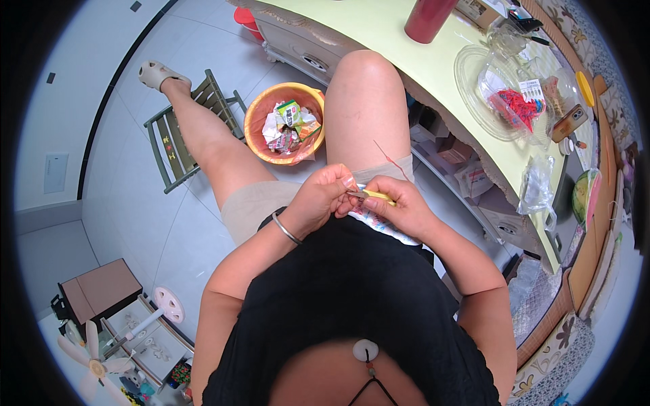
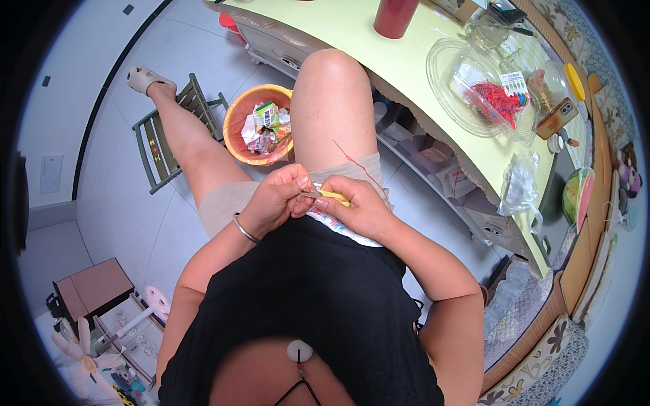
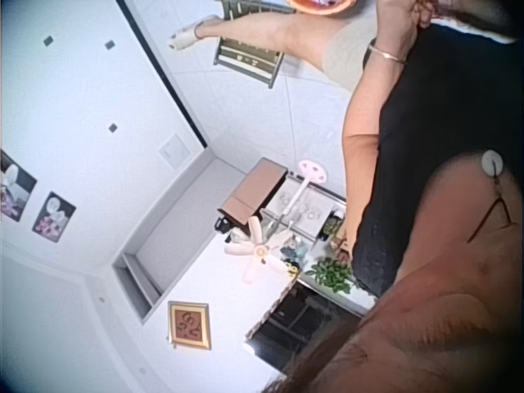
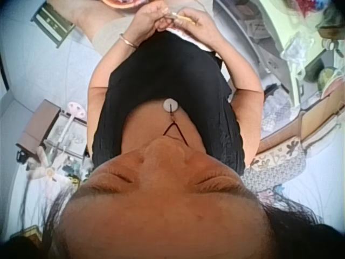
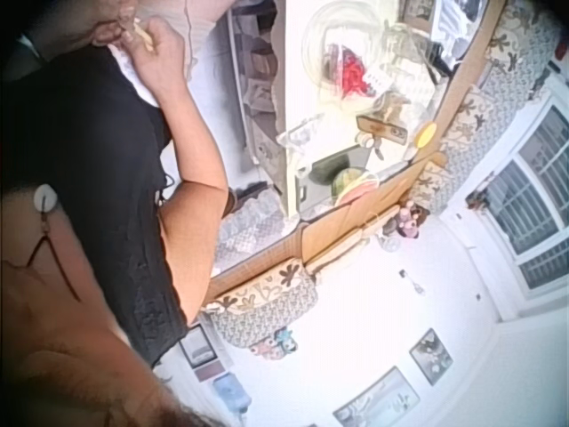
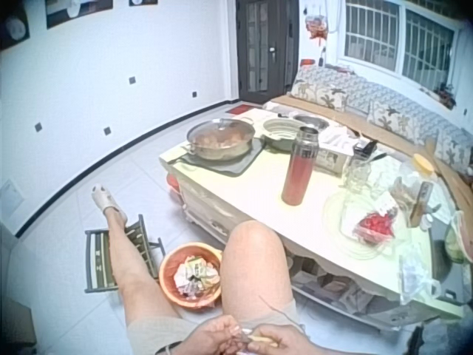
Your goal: The person is sewing a decorative insole by hand, passing a needle and red thread through the fabric while holding the insole between their hands.
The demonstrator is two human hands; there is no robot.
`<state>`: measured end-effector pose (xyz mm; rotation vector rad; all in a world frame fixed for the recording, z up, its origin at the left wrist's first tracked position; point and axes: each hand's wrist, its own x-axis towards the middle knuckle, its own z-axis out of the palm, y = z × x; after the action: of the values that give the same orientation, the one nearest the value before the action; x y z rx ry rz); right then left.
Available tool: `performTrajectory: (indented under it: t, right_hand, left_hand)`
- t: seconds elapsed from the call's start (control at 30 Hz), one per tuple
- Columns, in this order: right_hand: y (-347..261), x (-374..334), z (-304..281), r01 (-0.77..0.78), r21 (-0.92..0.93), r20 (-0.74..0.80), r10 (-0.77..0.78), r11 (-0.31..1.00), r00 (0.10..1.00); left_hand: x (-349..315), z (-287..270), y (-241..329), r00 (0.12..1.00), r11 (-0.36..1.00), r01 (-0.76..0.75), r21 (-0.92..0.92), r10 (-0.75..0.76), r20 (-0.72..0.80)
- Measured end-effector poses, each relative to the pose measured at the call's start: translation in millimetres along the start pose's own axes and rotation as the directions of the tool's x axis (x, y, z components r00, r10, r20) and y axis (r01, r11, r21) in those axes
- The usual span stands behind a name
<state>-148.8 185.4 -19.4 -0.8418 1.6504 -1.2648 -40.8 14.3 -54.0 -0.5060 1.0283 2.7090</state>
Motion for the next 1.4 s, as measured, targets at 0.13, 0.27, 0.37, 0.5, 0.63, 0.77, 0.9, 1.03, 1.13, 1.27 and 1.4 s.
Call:
performTrajectory:
  t: [0.13,0.27,0.37,0.5,0.63,0.77,0.9,1.03,1.13,1.27,1.4]
  right_hand:
    - [4.0,-0.2,1.0,0.03,-0.019,-0.006,-0.03,0.999,1.0]
    - [1.4,-1.3,-1.2,0.053,-0.018,-0.009,-0.053,0.998,0.999]
    - [6.1,-0.4,-1.8,0.051,0.009,-0.052,-0.051,0.999,0.997]
    - [10.5,-1.1,1.2,0.045,0.029,-0.146,-0.04,0.999,0.988]
    - [9.2,-2.4,5.8,0.009,-0.194,-0.257,-0.06,0.981,0.965]
    - [4.6,-0.1,7.3,-0.026,-0.274,-0.249,-0.045,0.962,0.968]
    - [4.3,3.8,9.1,0.0,-0.255,-0.212,-0.055,0.967,0.976]
    - [2.2,5.5,9.7,0.018,-0.203,-0.196,-0.058,0.979,0.979]
    - [1.2,5.6,10.4,0.015,-0.166,-0.183,-0.046,0.986,0.982]
    - [5.5,6.5,11.0,0.037,-0.172,-0.193,-0.071,0.984,0.979]
    - [6.2,6.3,11.0,0.03,-0.129,-0.204,-0.056,0.991,0.977]
  left_hand:
    - [-0.1,0.3,1.0,1.0,1.0,0.007,0.023,-0.008,0.009]
    - [1.6,-8.4,-4.6,0.999,0.999,-0.01,-0.037,0.009,-0.037]
    - [-0.2,-7.4,-3.2,0.999,0.999,-0.032,0.0,0.032,-0.035]
    - [-1.6,-0.1,4.4,0.987,0.992,-0.114,0.051,0.119,-0.106]
    - [-2.5,-4.0,3.7,0.983,0.991,-0.131,0.011,0.131,-0.129]
    - [-3.3,-0.5,1.2,0.986,0.993,-0.116,-0.006,0.115,-0.119]
    - [-4.4,2.7,0.7,0.99,0.995,-0.101,-0.015,0.099,-0.098]
    - [-2.9,3.5,0.7,0.991,0.995,-0.1,-0.023,0.098,-0.086]
    - [-3.3,2.7,-0.6,0.992,0.994,-0.102,-0.029,0.099,-0.082]
    - [-3.6,4.0,-0.6,0.992,0.995,-0.098,-0.024,0.096,-0.088]
    - [-4.6,6.3,0.7,0.991,0.994,-0.106,-0.031,0.103,-0.086]
